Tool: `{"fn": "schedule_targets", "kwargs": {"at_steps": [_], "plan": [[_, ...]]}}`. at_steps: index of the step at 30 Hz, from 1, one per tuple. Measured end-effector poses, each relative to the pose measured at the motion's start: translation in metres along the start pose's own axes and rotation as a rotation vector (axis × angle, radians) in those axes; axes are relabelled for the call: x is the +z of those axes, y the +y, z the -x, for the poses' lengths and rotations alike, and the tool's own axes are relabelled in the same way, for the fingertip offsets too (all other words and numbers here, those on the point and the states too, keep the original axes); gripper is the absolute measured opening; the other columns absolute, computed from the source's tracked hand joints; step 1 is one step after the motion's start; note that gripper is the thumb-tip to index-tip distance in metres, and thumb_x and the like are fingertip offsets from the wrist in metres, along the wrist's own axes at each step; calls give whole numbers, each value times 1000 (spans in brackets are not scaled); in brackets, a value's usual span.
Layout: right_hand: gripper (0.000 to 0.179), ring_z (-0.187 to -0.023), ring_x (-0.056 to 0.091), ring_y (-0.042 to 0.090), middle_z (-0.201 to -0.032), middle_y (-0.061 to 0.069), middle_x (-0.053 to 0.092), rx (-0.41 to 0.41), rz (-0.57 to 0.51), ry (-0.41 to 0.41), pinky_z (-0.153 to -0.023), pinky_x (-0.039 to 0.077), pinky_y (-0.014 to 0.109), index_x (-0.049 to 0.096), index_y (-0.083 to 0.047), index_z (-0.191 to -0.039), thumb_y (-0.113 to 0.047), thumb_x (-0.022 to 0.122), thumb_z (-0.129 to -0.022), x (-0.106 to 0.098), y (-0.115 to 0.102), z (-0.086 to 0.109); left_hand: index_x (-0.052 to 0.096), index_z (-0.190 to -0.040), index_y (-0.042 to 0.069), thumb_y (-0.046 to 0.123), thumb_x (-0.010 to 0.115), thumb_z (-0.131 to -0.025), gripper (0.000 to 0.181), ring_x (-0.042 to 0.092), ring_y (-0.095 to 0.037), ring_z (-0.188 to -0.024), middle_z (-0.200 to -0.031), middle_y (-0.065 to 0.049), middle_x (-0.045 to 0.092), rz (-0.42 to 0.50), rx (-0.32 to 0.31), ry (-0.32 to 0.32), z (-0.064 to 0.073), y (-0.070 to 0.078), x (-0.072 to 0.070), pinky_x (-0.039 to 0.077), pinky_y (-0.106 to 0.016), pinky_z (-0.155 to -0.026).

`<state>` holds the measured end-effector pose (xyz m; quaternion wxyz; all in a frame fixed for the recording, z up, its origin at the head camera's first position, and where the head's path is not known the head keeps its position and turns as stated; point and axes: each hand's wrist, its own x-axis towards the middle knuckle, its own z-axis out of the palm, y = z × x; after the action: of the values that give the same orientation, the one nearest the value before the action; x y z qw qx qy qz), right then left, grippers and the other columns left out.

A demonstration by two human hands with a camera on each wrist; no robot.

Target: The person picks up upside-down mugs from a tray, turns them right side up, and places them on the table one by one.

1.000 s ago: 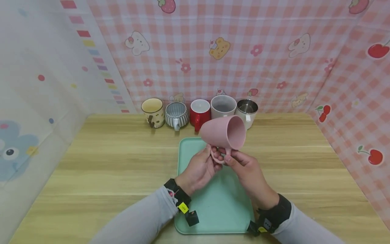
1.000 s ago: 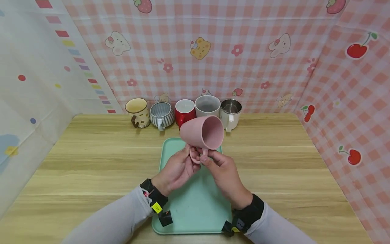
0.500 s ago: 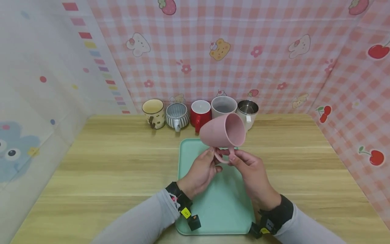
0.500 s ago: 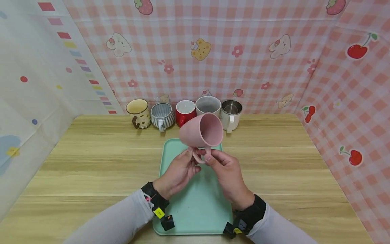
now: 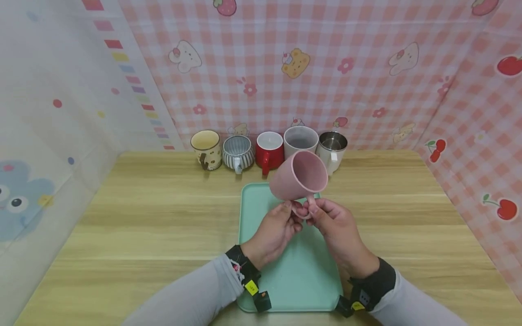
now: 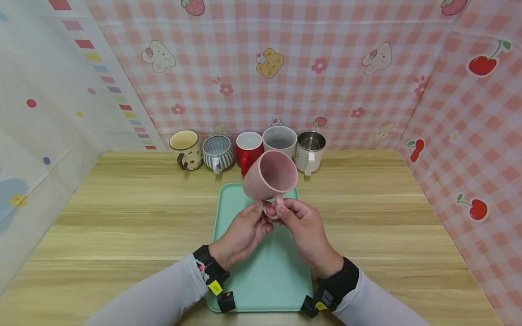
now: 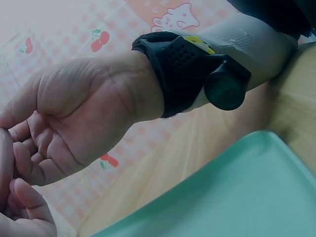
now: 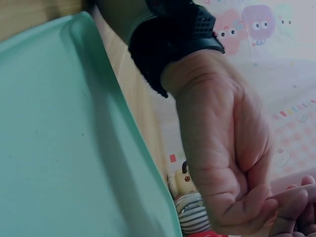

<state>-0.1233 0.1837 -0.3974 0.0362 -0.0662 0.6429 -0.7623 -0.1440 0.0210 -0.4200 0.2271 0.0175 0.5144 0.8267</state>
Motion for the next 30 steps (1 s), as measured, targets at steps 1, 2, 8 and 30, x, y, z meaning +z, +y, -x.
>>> {"fn": "schedule_targets", "kwargs": {"at_steps": [1, 2, 8, 30], "plan": [[14, -89, 66, 6, -94, -7, 76, 18, -1, 1, -81, 57, 22, 71, -9, -105, -15, 58, -107, 0, -1, -1, 55, -109, 9, 26, 29, -116, 32, 53, -16, -96, -101, -1, 56, 3, -10, 0, 0, -1, 0, 47, -23, -82], [14, -89, 66, 6, -94, -6, 75, 35, -1, 1, -82, 58, 22, 69, -7, -106, -15, 58, -107, 0, -1, -1, 55, -108, 9, 25, 29, -116, 32, 53, -16, -96, -101, -1, 56, 7, -18, 1, -1, -1, 0, 47, -23, -82], [17, -90, 66, 5, -94, -6, 74, 97, 12, -15, -82, 57, 22, 67, -4, -107, -17, 56, -108, -2, -3, -4, 56, -107, 10, 25, 28, -116, 33, 54, -16, -97, -102, -2, 58, 16, -50, 16, -4, -5, -1, 46, -23, -81], [15, -91, 70, 4, -94, -6, 75, -65, -4, 44, -79, 57, 19, 69, -9, -103, -17, 58, -107, -43, -25, -15, 55, -136, 12, 30, 47, -112, 31, 59, -20, -104, -123, -17, 57, -645, 71, 125, 13, 35, -36, 49, -31, -84]]}}
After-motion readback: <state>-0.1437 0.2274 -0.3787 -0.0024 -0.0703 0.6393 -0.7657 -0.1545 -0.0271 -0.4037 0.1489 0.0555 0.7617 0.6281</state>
